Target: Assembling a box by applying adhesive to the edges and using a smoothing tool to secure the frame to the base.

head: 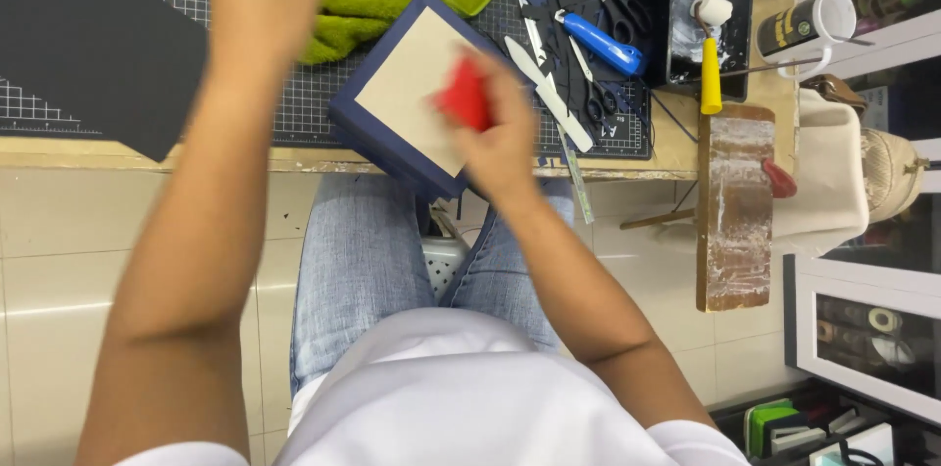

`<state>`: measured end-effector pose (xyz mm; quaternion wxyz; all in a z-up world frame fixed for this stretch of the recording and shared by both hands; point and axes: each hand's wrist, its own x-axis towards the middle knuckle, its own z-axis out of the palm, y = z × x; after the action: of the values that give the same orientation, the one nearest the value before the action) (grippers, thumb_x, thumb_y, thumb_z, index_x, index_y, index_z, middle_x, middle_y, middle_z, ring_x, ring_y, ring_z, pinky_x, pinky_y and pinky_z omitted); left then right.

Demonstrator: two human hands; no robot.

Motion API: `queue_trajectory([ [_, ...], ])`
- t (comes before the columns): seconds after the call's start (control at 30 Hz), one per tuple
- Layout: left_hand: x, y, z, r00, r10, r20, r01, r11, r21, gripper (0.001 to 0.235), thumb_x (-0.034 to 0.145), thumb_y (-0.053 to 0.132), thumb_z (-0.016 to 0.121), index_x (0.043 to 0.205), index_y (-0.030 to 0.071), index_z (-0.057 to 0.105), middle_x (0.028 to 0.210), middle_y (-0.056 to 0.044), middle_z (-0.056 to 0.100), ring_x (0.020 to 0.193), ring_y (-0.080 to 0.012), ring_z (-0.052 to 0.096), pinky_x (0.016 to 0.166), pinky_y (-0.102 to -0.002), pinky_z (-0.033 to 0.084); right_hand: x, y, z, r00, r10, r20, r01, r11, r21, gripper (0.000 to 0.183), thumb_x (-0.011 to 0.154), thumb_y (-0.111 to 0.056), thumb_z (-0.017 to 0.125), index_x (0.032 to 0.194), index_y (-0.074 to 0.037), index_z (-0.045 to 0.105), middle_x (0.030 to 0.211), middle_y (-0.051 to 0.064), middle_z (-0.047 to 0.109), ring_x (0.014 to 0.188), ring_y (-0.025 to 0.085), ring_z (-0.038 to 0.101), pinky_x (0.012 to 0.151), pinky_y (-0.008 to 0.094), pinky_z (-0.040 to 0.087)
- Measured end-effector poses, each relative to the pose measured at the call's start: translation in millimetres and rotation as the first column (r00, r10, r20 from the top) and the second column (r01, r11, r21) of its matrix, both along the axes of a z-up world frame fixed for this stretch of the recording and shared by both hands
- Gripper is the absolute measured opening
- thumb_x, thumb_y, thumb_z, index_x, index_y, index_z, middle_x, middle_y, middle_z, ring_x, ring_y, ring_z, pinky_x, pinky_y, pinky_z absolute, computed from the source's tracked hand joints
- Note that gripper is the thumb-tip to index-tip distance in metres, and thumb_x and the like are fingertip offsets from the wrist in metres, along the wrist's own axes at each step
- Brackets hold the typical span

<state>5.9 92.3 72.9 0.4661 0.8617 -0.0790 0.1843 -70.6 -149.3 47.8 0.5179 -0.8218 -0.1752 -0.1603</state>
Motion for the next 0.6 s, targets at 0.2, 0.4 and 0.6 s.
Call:
queue_trajectory([
  [0.2,-97,-68,-71,0.986,0.162,-0.03,-0.161,0.916,-0.367,0.064,0.116,0.052,0.045,0.165,0.017,0.022,0.172,-0.015,0.008,0.16,-0.0383,0.036,0.138,-0.057,0.028,44,-93,-31,0.897,-0.322,-0.303,0.358,0.931,0.069,0.02,0.099,-0.035,0.065,0.095,-0.017,0.056,0.085,-0.001,0.064,0.075,0.011,0.059,0.073,0.028,0.051],
  [0.4,-21,-60,-95,0.976,0.197,0.097,-0.123,0.858,-0.499,0.06,0.116,0.045,0.055,0.162,0.018,0.029,0.163,-0.013,0.033,0.142,-0.0302,0.057,0.125,-0.047,0.046,23,-85,-51,0.793,-0.045,-0.608,0.367,0.832,0.416,0.023,0.093,-0.038,0.068,0.093,-0.019,0.054,0.118,0.008,0.067,0.128,0.029,0.063,0.088,0.044,0.067],
  [0.6,34,-35,-48,0.984,-0.151,0.096,0.115,0.945,0.305,0.056,0.102,0.021,0.084,0.146,0.003,0.054,0.143,-0.021,0.055,0.125,-0.048,0.047,0.1,-0.06,0.035,6,-92,-33,0.738,-0.108,-0.666,0.28,0.947,0.156,0.02,0.097,-0.038,0.067,0.102,-0.019,0.063,0.084,-0.003,0.066,0.078,0.01,0.066,0.069,0.024,0.047],
])
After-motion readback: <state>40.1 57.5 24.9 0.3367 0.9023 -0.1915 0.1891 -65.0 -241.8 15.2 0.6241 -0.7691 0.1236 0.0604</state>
